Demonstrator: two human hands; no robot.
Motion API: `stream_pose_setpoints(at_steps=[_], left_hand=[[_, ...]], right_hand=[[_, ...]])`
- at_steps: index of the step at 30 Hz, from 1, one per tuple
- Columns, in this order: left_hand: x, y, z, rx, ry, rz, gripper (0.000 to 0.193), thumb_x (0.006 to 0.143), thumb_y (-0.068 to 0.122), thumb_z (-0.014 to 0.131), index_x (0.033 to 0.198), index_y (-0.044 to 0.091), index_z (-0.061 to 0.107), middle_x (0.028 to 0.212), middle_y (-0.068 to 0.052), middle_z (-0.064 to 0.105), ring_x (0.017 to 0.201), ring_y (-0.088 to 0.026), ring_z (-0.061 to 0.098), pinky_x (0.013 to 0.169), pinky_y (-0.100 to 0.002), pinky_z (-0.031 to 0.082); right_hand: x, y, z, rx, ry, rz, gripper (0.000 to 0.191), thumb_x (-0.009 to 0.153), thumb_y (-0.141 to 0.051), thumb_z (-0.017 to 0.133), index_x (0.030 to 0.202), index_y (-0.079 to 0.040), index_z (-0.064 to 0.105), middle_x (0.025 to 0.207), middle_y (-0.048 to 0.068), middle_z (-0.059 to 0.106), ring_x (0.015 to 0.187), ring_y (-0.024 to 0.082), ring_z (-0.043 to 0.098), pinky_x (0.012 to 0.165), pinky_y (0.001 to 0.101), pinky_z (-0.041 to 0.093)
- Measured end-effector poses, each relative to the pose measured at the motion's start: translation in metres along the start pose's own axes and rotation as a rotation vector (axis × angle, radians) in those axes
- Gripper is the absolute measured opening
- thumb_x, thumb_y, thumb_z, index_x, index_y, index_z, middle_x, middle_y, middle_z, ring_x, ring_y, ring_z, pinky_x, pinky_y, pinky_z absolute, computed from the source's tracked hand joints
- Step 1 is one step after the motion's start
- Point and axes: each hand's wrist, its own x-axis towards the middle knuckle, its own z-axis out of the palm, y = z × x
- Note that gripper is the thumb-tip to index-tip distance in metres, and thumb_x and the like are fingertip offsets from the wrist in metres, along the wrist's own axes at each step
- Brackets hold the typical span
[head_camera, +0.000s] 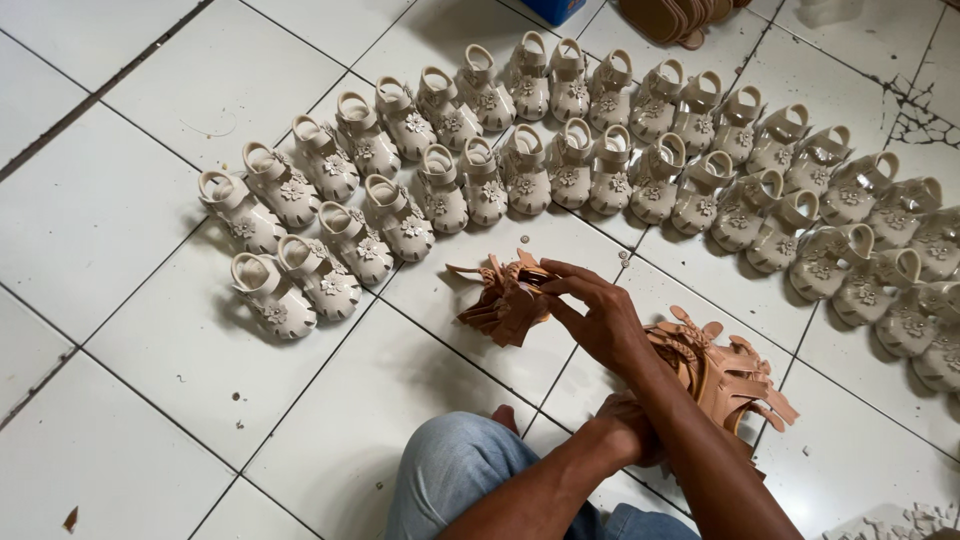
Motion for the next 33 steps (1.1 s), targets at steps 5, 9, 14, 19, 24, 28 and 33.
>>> stream_pose_setpoints(at_steps=[5,9,14,19,24,28,33], left_hand=[[-0.038,0.009,-0.01,0.056,-0.114,-0.061,0.042,0.097,0.035,0.06,0.129,0.009,0.066,0.134,-0.016,0.067,0.12,-0.031,0.066,0.101,-0.045,0.053],[-0.102,-0.012,-0.055,-0.305,-0.063,-0.127,0.04,0.093,0.036,0.057,0.121,0.01,0.071,0.118,-0.018,0.072,0.108,-0.035,0.067,0.096,-0.048,0.049],[-0.108,-0.087,-0.126,-0.14,0.681,-0.619,0.046,0.1,0.037,0.052,0.136,0.008,0.054,0.118,-0.018,0.069,0.112,-0.033,0.065,0.099,-0.049,0.049],[-0.073,-0.12,-0.134,0.099,0.754,-0.843,0.092,0.094,0.048,0.061,0.153,-0.005,0.013,0.158,-0.034,0.03,0.144,-0.051,0.028,0.113,-0.065,0.012],[-0.085,-0.133,-0.137,-0.013,0.525,-1.034,0.086,0.094,0.048,0.054,0.165,0.017,0.016,0.161,-0.019,0.035,0.149,-0.042,0.031,0.125,-0.059,0.012],[-0.096,-0.139,-0.139,0.155,0.651,-1.012,0.082,0.089,0.054,0.062,0.157,0.019,0.032,0.164,-0.022,0.023,0.151,-0.043,0.021,0.12,-0.062,0.008],[-0.099,-0.13,-0.135,0.343,0.834,-0.795,0.076,0.088,0.042,0.068,0.149,0.005,0.045,0.163,-0.026,0.026,0.152,-0.043,0.024,0.121,-0.062,0.014]], right_hand=[[-0.011,0.036,0.005,0.07,0.029,0.016,0.02,0.091,-0.009,0.073,0.11,-0.01,0.07,0.132,0.007,0.072,0.107,0.025,0.076,0.086,0.0345,0.065],[-0.027,0.063,-0.003,0.256,0.187,0.069,0.038,0.094,-0.009,0.073,0.127,-0.012,0.053,0.129,0.011,0.071,0.118,0.027,0.072,0.099,0.0368,0.061],[-0.064,0.074,-0.009,0.128,0.191,0.259,0.071,0.092,-0.008,0.07,0.154,-0.018,0.038,0.127,0.012,0.07,0.114,0.028,0.07,0.096,0.0421,0.059],[-0.074,0.069,0.006,0.073,0.056,0.515,0.066,0.087,-0.008,0.07,0.147,-0.023,0.048,0.134,0.009,0.066,0.108,0.029,0.071,0.09,0.0443,0.065],[-0.071,0.053,0.035,0.085,0.224,0.291,0.066,0.09,0.0,0.068,0.15,-0.015,0.046,0.135,0.018,0.066,0.121,0.033,0.067,0.099,0.0436,0.057],[-0.063,0.031,0.045,0.2,0.18,0.341,0.073,0.094,0.0,0.063,0.159,-0.013,0.033,0.141,0.02,0.059,0.12,0.035,0.065,0.101,0.0422,0.055],[-0.095,0.014,0.0,-0.063,-0.055,0.573,0.077,0.092,-0.012,0.066,0.159,-0.018,0.029,0.153,0.018,0.044,0.114,0.035,0.063,0.093,0.0446,0.056]])
